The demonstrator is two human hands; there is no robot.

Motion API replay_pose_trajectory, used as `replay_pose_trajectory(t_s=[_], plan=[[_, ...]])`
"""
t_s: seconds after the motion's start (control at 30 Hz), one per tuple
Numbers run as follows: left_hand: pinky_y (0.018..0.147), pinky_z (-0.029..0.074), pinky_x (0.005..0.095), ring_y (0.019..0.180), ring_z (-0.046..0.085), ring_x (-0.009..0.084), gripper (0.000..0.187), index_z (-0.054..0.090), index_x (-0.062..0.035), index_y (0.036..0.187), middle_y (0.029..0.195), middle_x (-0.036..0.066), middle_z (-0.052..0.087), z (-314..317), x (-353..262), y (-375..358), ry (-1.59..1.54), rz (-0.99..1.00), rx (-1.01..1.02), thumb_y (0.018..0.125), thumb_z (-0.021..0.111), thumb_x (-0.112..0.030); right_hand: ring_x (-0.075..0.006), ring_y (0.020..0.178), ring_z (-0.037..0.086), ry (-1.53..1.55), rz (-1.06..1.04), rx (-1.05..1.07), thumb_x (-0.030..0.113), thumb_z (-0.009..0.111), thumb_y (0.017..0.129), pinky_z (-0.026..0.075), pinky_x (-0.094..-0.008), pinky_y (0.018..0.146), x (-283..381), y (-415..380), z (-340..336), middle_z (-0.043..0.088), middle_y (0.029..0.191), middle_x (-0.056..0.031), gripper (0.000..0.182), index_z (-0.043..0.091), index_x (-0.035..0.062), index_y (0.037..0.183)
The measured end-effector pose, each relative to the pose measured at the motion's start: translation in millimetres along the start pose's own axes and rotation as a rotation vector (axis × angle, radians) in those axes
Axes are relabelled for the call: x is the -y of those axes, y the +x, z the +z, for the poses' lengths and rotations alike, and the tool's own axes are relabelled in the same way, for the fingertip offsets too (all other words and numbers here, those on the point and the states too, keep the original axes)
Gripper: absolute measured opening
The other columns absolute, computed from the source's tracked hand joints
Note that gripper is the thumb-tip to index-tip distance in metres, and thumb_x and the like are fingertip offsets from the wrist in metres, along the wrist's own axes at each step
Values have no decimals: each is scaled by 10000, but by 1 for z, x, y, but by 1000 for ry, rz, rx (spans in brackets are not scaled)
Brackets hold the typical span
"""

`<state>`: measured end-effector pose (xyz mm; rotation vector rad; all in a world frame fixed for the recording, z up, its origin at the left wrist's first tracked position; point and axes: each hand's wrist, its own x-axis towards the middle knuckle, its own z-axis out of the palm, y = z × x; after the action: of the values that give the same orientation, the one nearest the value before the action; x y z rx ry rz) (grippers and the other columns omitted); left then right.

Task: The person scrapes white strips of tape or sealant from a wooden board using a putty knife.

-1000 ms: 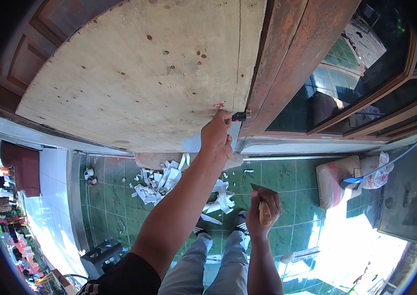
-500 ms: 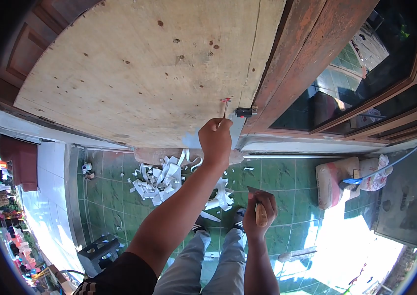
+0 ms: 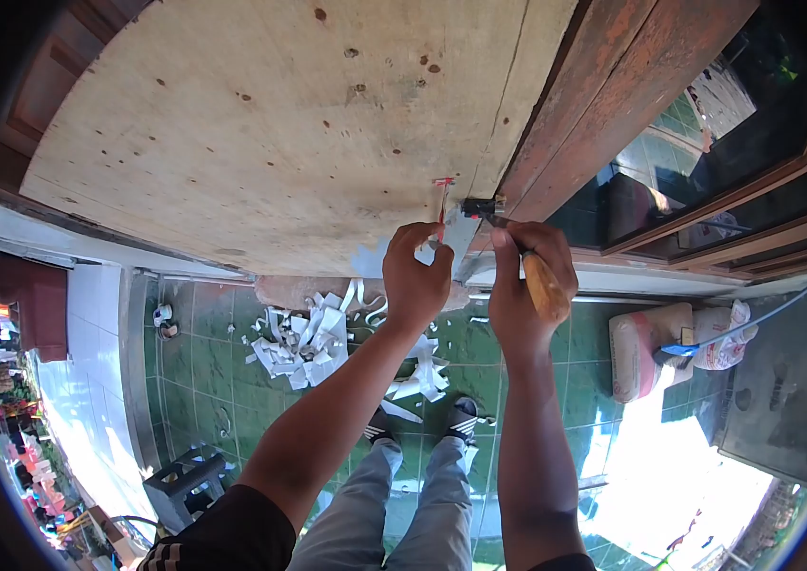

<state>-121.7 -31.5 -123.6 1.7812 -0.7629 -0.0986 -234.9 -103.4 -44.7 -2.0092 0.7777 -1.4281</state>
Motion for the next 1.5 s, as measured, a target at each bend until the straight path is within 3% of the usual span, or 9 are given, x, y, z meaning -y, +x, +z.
replay_pose_trajectory(t_s=[0.1,0.23,0.47,0.53,0.67,0.9,1.23,1.33,1.5], plan=[[960,516,427,1061,685,347,274,749,14,1071,1095,198,733,6,-13,7,-250,-350,100,884,671,-170,-241,814,686,5,-27,23,41,790,913,538,-345,734,-8,15,16,697,927,-124,138,667,-16,888],[904,532,403,1012,705,339,391,748,26,1150,1061,212,760,5,-25,21,-258,-407,181,930,701,-294,-268,783,678,-51,-90,64,73,800,915,530,-363,709,-8,21,20,685,909,-126,177,651,-12,873],[742,530,399,743,716,319,383,765,49,903,794,210,743,11,-22,32,-324,-394,75,954,719,-328,-318,736,669,-173,-23,130,98,805,910,517,-400,665,-6,37,26,671,873,-151,210,635,-12,853],[684,476,350,695,611,188,340,741,63,892,720,135,685,18,-18,31,-473,-473,30,954,706,-270,-339,729,666,-199,-82,183,96,805,907,513,-407,657,0,42,25,666,861,-160,219,627,-17,848],[631,440,343,634,538,131,290,679,72,811,651,127,630,25,0,17,-467,-622,-46,896,693,-205,-258,758,650,-153,36,394,111,755,958,513,-347,741,11,30,3,659,820,-129,174,651,-19,909],[560,437,399,529,522,198,287,610,46,698,575,162,577,1,19,-18,-51,-497,136,820,696,-200,-167,785,647,2,171,78,60,736,973,508,-302,705,-16,-38,-29,685,883,-76,124,655,0,901],[794,571,490,816,703,378,153,761,-42,848,790,132,696,-85,180,-217,614,-27,740,761,744,-167,-167,907,661,162,109,34,64,724,987,527,-305,808,-45,-54,23,713,1009,-95,92,663,-2,965],[789,583,465,814,723,363,140,784,-57,911,822,127,738,-108,168,-225,477,-489,745,795,725,-111,-233,881,707,146,67,-67,56,765,942,553,-340,774,-32,-47,29,717,965,-142,132,660,-9,894],[764,581,440,833,745,341,155,780,-75,1010,926,142,771,-125,177,-238,296,-413,684,908,670,-116,-277,983,724,132,88,-114,124,748,983,572,-375,830,-43,-53,37,708,1018,-149,167,680,-20,932]])
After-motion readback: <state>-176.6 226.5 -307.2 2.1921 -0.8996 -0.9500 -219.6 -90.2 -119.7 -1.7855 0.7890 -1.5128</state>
